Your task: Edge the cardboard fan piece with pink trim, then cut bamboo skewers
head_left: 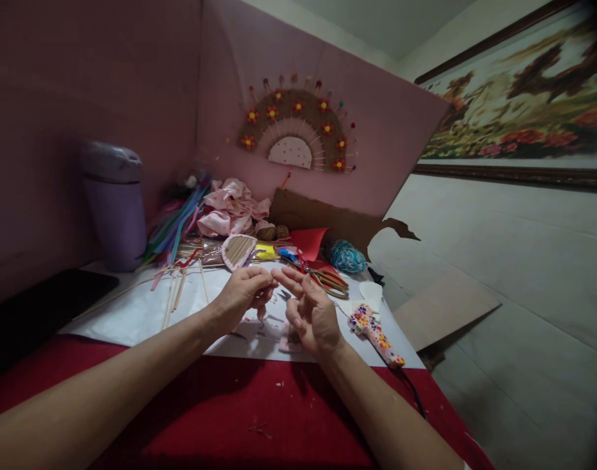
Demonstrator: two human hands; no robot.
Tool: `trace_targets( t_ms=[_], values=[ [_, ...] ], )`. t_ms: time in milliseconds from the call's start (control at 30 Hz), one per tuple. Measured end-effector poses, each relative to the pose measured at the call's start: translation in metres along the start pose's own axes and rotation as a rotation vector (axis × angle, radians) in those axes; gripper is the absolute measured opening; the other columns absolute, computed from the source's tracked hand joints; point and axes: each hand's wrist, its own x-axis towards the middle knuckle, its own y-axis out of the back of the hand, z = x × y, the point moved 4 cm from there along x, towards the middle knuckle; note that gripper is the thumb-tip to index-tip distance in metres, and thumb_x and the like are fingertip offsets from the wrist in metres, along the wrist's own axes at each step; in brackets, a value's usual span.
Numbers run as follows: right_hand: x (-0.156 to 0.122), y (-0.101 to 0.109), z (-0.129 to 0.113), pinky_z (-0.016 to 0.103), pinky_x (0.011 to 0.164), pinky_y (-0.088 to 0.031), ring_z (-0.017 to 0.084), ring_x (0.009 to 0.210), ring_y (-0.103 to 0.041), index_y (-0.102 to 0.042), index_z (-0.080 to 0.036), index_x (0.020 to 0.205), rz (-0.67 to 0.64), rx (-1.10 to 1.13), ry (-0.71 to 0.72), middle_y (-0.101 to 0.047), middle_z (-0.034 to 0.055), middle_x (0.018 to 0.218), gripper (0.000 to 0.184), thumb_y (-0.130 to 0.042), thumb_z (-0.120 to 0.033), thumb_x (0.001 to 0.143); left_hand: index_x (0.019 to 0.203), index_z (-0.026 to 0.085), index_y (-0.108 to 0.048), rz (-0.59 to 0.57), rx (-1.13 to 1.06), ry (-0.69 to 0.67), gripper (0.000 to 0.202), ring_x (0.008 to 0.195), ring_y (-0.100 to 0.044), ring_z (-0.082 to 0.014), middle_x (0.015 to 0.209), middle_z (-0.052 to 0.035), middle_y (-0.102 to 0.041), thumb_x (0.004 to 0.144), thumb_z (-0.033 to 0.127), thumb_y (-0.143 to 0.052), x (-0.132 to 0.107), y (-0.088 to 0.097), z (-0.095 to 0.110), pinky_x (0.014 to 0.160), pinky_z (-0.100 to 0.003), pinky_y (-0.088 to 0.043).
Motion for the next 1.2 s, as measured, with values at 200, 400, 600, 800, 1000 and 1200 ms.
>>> trace_targets(
  t_ms=[200,400,600,800,1000,1200],
  values=[
    [0.0006,0.0001,-0.0006,0.015,0.025,-0.017,0.001,0.029,-0.04,-0.058,-0.016,0.099,0.002,0.013,-0.004,-0.06,0.0146,0.12,0.032,-0.044,-0.043,0.088,0.062,0.014,-0.054,-0.005,0.026,-0.022,0.026,0.036,-0.039,-0.0054,0.049,0.0037,-0.048,0.072,0.035,-0.062,-0.0004,0.0004,-0.0005,0.032,-0.018,-0.038],
    [-0.0013,-0.0033,-0.001,0.014,0.024,-0.017,0.001,0.028,-0.041,-0.058,-0.016,0.099,-0.011,-0.047,0.017,-0.059,0.0158,0.121,0.032,-0.045,-0.043,0.088,0.057,0.015,-0.051,0.021,0.107,-0.052,0.025,0.033,-0.032,-0.0045,0.043,0.0061,-0.041,0.075,0.032,-0.057,0.0,0.0018,0.0008,0.029,-0.018,-0.038],
    [-0.0008,-0.002,-0.0003,0.014,0.025,-0.017,0.001,0.029,-0.041,-0.059,-0.016,0.1,-0.001,-0.01,-0.004,-0.058,0.0156,0.123,0.033,-0.043,-0.042,0.089,0.062,0.014,-0.054,0.039,0.123,-0.052,0.021,0.033,-0.035,-0.0052,0.044,0.0061,-0.043,0.075,0.03,-0.056,-0.0002,0.0019,0.0018,0.028,-0.018,-0.037],
    [0.0014,0.0015,0.0008,0.015,0.025,-0.017,0.001,0.029,-0.038,-0.059,-0.016,0.102,0.009,0.039,-0.026,-0.061,0.0156,0.12,0.034,-0.043,-0.043,0.089,0.062,0.013,-0.056,0.028,0.103,-0.049,0.023,0.033,-0.038,-0.005,0.046,0.0052,-0.046,0.074,0.033,-0.059,-0.0003,0.0021,0.0015,0.03,-0.019,-0.039],
    [0.0027,0.0041,0.0007,0.014,0.026,-0.021,0.001,0.03,-0.035,-0.057,-0.015,0.103,-0.005,0.128,-0.073,-0.062,0.0163,0.118,0.035,-0.036,-0.041,0.092,0.058,0.014,-0.054,0.076,0.121,-0.049,0.014,0.031,-0.034,-0.0046,0.041,0.0059,-0.046,0.07,0.022,-0.054,-0.0002,0.0025,0.0026,0.028,-0.017,-0.036],
    [0.0025,0.0034,-0.0011,0.013,0.025,-0.02,0.001,0.031,-0.039,-0.056,-0.015,0.105,0.02,0.113,-0.052,-0.062,0.0164,0.116,0.036,-0.037,-0.042,0.091,0.06,0.014,-0.055,0.071,0.102,-0.015,0.018,0.031,-0.033,-0.0046,0.04,0.0058,-0.044,0.071,0.028,-0.058,0.0002,0.0035,0.001,0.028,-0.017,-0.036]
  ],
)
